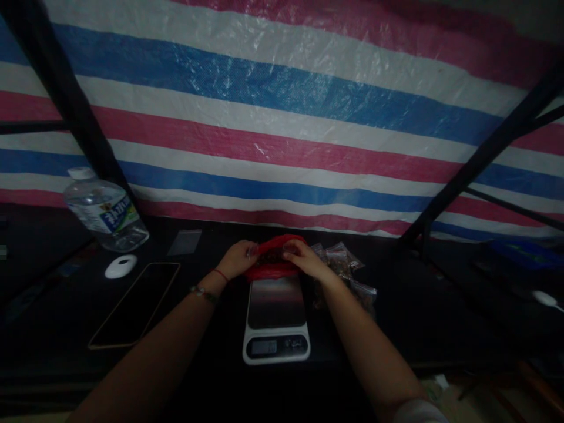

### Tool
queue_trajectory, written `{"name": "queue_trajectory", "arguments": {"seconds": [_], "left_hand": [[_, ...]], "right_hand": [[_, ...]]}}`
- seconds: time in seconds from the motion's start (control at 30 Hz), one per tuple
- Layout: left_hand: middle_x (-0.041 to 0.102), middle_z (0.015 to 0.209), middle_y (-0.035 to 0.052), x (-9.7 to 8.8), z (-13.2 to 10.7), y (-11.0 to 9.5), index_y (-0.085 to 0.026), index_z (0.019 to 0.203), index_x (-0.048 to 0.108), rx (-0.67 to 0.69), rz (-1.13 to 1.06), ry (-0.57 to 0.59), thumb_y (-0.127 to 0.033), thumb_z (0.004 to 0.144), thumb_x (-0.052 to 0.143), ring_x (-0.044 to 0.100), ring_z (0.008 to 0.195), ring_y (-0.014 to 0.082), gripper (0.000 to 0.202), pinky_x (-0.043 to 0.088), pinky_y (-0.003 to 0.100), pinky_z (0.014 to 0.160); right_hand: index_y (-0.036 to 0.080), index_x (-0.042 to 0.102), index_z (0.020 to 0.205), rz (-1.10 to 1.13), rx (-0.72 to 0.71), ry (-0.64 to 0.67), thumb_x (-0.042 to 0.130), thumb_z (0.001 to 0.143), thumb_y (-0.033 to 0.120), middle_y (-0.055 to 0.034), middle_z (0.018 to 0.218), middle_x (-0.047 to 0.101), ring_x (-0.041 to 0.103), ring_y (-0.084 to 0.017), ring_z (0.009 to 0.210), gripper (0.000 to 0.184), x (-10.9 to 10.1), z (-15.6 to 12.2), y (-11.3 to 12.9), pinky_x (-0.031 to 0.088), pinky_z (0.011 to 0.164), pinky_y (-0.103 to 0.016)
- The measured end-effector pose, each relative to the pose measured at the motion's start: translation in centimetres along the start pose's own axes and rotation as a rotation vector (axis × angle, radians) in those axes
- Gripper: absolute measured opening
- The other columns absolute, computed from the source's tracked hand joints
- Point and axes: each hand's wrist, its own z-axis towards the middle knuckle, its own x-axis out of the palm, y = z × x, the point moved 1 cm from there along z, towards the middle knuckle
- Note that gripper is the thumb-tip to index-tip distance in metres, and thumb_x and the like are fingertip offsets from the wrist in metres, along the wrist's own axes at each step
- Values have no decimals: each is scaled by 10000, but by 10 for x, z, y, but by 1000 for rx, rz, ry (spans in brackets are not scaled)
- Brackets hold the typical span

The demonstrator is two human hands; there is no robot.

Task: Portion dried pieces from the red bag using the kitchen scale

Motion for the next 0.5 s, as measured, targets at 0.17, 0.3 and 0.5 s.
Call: {"name": "queue_trajectory", "arguments": {"seconds": [0.17, 0.3, 0.5], "left_hand": [[628, 930, 67, 8, 4, 5, -167, 932, 602, 70, -192, -134, -329, 800, 481, 582, 861, 197, 241, 478, 352, 816], [595, 1124, 95, 9, 4, 5, -160, 1127, 533, 52, -341, -218, -334, 819, 487, 554, 1045, 201, 357, 431, 374, 947], [605, 1054, 78, 12, 4, 7, -153, 1157, 501, 55, -391, -143, -409, 833, 496, 577, 972, 198, 412, 463, 364, 886]], "right_hand": [[170, 567, 1111, -119, -43, -73, 614, 795, 278, -71, 1114, 616, 589, -175, 1021, 337, -2, -2, 7, 449, 929, -350], [183, 577, 1128, -178, -18, 2, 614, 771, 188, -68, 1103, 650, 622, -185, 989, 359, 0, -3, 19, 468, 912, -361], [157, 542, 1160, -431, 30, -19, 649, 740, 140, -100, 1078, 656, 624, -220, 981, 434, 2, 9, 22, 478, 866, -364]]}}
